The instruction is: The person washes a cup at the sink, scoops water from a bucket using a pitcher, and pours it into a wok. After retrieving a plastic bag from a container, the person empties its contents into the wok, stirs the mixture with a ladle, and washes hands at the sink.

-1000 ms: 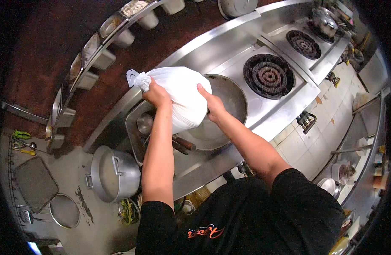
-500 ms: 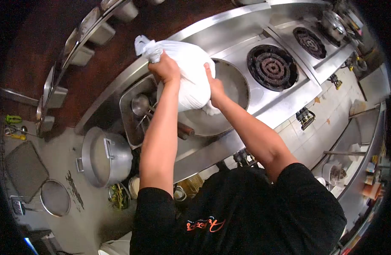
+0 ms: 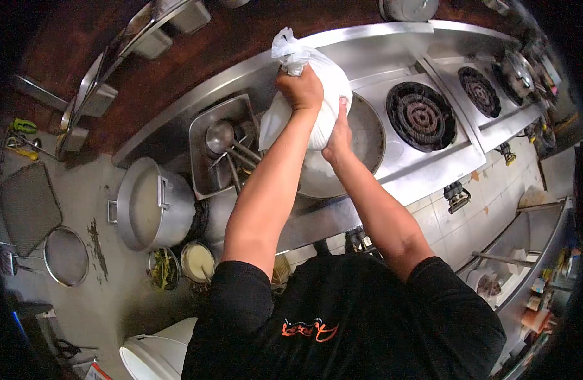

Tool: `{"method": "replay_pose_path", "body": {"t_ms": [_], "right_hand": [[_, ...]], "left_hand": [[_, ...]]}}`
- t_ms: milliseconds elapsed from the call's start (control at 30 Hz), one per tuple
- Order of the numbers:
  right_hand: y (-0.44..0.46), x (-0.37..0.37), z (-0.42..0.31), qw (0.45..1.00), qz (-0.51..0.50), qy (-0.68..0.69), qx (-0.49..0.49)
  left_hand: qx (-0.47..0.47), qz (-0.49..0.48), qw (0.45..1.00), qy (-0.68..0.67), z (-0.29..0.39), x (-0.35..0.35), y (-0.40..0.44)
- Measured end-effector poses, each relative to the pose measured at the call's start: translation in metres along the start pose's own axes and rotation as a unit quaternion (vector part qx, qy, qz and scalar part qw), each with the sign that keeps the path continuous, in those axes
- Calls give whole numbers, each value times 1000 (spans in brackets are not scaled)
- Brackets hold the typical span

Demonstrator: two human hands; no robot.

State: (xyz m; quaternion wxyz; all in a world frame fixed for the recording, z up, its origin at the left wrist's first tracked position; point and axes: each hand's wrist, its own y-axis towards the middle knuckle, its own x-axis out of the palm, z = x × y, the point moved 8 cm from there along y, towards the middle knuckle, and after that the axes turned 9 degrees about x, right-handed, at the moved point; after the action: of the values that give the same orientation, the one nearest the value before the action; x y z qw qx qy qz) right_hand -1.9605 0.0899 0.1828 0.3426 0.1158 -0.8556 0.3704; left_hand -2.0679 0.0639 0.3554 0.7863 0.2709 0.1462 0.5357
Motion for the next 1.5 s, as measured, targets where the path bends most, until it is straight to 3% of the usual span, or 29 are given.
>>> {"method": "replay_pose_path", "body": {"t_ms": [233, 467, 567, 633, 667, 800, 900, 933, 1033, 1167, 1367, 1500], "right_hand": [[9, -8, 1, 998, 34, -55, -17], [3, -11, -10, 986, 35, -164, 25], [1, -6, -19, 984, -49, -173, 5], [-3, 5, -25, 983, -143, -102, 47], [-18, 16, -29, 968, -216, -109, 61], [-10, 7, -34, 950, -253, -52, 173], [11, 4, -36, 956, -218, -46, 191], [14, 17, -35, 953, -252, -32, 166], [28, 17, -41, 982, -168, -58, 64], [38, 4, -40, 991, -72, -92, 65], [38, 12, -38, 991, -82, -90, 48], [23, 10, -43, 984, -14, -172, 41]], "left_hand": [[117, -22, 992, -33, 11, 1, 2], [42, 9, 999, -31, -9, -1, 0], [-26, 25, 999, 4, -7, -9, 1], [-51, 24, 998, 7, -12, -16, 6], [-3, -8, 999, -53, -3, -13, 10], [31, -35, 997, -59, 8, -10, 13], [24, -81, 996, -40, 9, -5, 14], [36, -70, 995, -56, 9, -5, 14], [50, -38, 995, -74, -6, -3, 10], [53, -18, 997, -59, -10, -9, 11], [54, -24, 997, -39, -3, -11, 14], [48, -20, 995, -85, 1, -12, 18]]}}
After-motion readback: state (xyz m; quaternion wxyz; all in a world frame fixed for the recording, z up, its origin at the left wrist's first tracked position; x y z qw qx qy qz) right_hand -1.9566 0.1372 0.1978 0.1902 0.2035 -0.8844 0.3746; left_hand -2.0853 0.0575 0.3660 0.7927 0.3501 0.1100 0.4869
